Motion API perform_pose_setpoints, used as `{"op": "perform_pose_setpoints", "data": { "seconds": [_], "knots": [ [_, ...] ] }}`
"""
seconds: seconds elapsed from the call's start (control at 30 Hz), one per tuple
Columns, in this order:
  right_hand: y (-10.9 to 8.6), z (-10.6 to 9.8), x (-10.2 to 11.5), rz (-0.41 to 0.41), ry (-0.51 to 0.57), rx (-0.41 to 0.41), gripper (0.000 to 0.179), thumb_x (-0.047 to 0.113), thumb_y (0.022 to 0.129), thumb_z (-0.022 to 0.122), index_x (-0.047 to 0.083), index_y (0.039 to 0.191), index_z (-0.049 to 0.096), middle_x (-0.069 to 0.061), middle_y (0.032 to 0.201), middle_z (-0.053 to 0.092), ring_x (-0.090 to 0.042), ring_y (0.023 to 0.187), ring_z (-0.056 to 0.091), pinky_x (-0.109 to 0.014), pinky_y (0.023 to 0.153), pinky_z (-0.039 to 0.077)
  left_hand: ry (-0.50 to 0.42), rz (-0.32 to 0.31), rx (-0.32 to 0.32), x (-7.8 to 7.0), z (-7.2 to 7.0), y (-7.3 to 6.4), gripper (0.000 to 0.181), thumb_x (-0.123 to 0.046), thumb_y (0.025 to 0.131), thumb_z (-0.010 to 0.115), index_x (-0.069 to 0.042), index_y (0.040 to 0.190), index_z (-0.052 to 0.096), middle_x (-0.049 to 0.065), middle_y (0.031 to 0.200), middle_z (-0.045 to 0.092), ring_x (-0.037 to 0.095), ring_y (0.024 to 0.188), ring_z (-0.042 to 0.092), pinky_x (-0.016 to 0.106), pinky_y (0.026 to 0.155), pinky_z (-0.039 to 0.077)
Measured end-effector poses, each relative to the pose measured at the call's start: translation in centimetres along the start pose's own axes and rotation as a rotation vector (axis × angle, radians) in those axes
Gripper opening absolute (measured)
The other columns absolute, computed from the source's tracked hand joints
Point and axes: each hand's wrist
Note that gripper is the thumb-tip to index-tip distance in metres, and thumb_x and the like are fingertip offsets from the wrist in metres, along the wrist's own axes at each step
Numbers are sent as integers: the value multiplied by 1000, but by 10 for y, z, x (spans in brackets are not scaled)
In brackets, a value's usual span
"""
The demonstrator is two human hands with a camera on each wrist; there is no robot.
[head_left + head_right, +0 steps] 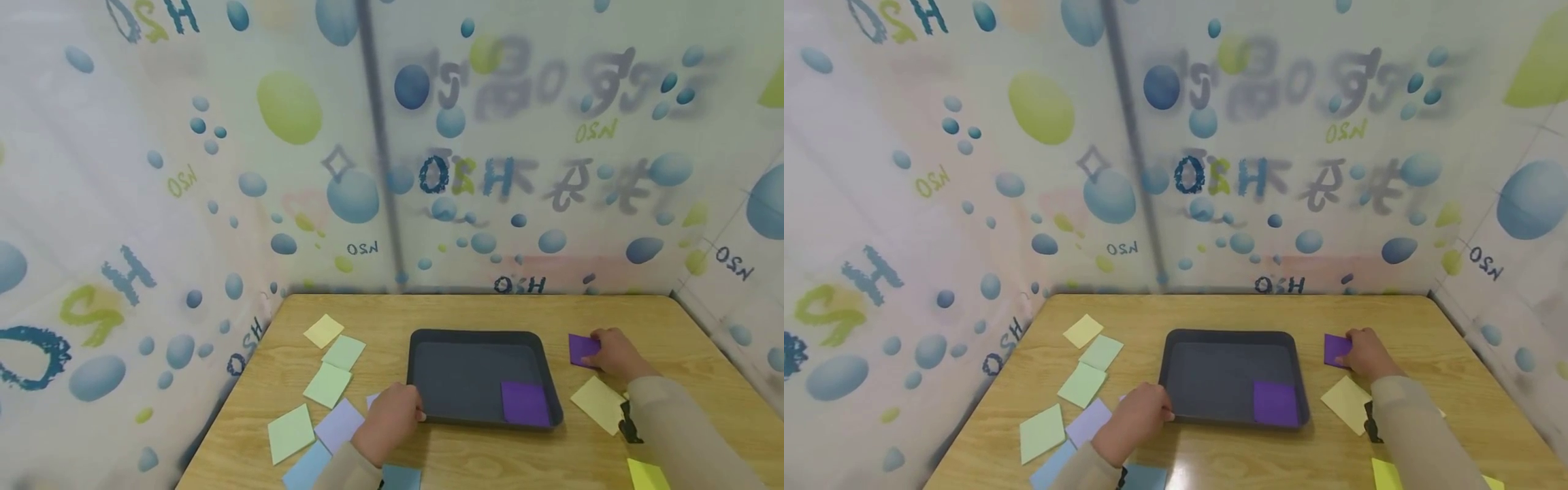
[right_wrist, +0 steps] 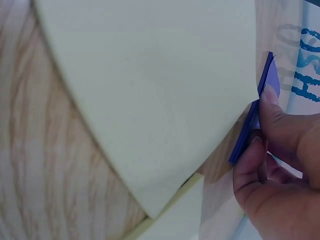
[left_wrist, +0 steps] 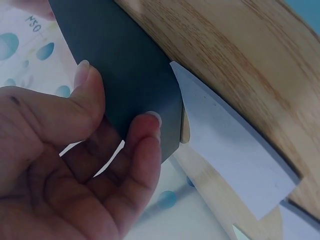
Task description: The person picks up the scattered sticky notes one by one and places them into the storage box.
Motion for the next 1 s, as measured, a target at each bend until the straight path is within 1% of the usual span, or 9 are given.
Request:
{"op": "perform_pose_setpoints", "data": {
  "seconds": [0.17, 0.27, 0.43, 0.57, 0.7, 0.8, 0.9, 1.0],
  "knots": [
    [0, 1, -2, 16, 30, 13, 61, 19, 86, 79, -23, 118, 50, -44, 114, 51, -54, 106, 48, -66, 95, 44, -4, -4, 8, 0, 0, 0, 8, -18, 85, 81, -12, 80, 80, -2, 78, 76, 12, 72, 69, 24, 59, 54],
    [-1, 2, -3, 15, 52, 14, 62, 19, 85, 81, -22, 117, 48, -44, 113, 49, -53, 103, 48, -65, 92, 45, -5, -9, 15, -1, 1, 1, 8, -18, 85, 81, -12, 80, 80, -2, 79, 76, 13, 74, 70, 25, 60, 55],
    [-1, 1, -3, 10, 89, -9, 63, 17, 83, 82, -19, 117, 44, -44, 112, 48, -51, 100, 50, -65, 91, 45, 10, -17, 13, -1, 1, 1, 6, -18, 85, 82, -14, 80, 80, -3, 79, 76, 13, 74, 70, 26, 61, 55],
    [-3, 0, -1, 25, 95, -24, 65, 15, 84, 82, -20, 121, 41, -46, 117, 44, -54, 103, 50, -68, 93, 45, 14, -7, 4, -1, 2, 1, 7, -18, 85, 82, -15, 79, 80, -3, 77, 75, 12, 72, 69, 25, 59, 54],
    [-5, 3, 1, 41, 95, -38, 68, 14, 85, 79, -21, 127, 39, -49, 121, 37, -56, 104, 49, -69, 91, 46, 20, 2, -11, 0, 2, 2, 10, -20, 86, 81, -14, 78, 80, -3, 75, 74, 12, 70, 68, 25, 57, 53],
    [-7, 4, 4, 50, 110, -65, 64, 11, 87, 76, -20, 128, 38, -48, 121, 35, -57, 104, 46, -69, 90, 46, 21, 3, -20, 1, 2, 2, 11, -21, 86, 81, -14, 77, 79, -3, 75, 74, 12, 69, 67, 25, 56, 52],
    [-10, 5, 7, 70, 139, -94, 58, 7, 89, 72, -20, 128, 38, -48, 121, 32, -57, 105, 44, -68, 89, 45, 15, 4, -12, 1, 2, 2, 12, -20, 86, 81, -14, 76, 79, -4, 73, 73, 11, 68, 67, 24, 56, 51],
    [-13, 5, 10, 79, 143, -129, 51, 5, 91, 69, -20, 125, 40, -47, 119, 33, -56, 103, 45, -66, 87, 45, 12, 4, -5, 0, 2, 1, 13, -20, 86, 81, -14, 75, 79, -4, 73, 73, 11, 68, 66, 24, 56, 50]
  ]
}}
Point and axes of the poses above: each hand's wrist, its own y-axis towards the middle knuckle, its own z-axis out of the palm, x = y × z
